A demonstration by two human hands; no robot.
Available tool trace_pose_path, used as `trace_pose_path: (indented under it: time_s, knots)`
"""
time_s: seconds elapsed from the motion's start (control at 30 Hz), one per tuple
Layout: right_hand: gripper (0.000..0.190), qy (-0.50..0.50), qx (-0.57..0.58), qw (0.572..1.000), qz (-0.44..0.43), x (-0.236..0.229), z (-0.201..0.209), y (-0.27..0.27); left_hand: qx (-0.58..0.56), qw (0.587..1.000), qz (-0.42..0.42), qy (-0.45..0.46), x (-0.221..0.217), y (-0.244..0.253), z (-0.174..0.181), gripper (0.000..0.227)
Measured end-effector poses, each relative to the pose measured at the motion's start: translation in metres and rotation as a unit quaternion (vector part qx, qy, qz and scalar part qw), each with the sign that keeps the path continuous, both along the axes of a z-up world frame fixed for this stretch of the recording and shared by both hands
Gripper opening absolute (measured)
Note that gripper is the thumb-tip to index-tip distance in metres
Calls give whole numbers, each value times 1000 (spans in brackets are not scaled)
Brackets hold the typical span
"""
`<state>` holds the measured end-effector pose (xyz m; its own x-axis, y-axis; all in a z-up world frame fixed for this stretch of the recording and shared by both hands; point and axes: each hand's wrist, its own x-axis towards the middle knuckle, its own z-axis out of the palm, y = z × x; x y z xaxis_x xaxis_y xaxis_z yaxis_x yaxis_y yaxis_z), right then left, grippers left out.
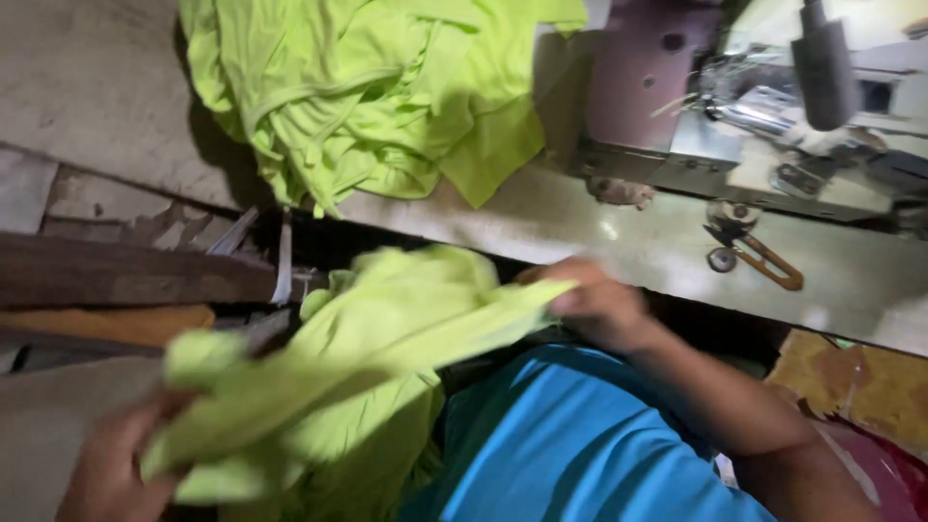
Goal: The person is trimming excess threads from neon green fabric pieces using a small hand tool and organizing them on a sewing machine table.
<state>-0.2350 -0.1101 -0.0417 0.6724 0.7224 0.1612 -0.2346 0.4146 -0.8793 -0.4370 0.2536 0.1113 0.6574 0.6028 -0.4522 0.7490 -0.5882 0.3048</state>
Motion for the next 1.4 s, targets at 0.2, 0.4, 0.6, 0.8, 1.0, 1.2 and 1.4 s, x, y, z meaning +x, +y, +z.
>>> trace_pose_path:
  time_s: [0.2, 0.4, 0.6, 0.8, 1.0, 1.2, 1.4]
  knots:
    - [31, -348, -227, 886, 205, -16, -30, 37, 4, 996, 83, -27, -33, -32, 5, 53]
    - [29, -324, -329, 884, 77, -5, 22, -1, 121, 882, -284, -357, 139, -65, -4, 13]
    - [22, -338, -280, 896, -72, -8, 48, -30, 306, 800, -285, -432, 255, 4, -45, 25]
    - [18, -283, -255, 915, -130, 6, 61, -32, 120, 643, -209, -726, 247, -35, 12, 12]
    - [20, -166, -140, 958, -187, 20, 63, -1, -59, 607, -482, -629, 230, -102, -20, 8]
    - [55, -140, -29, 961, -236, 31, 37, 32, -68, 602, -568, -558, 222, -184, -31, 9]
    - [21, 31, -18, 945, -326, 29, 46, 33, -245, 754, -339, -507, 251, -139, -71, 14]
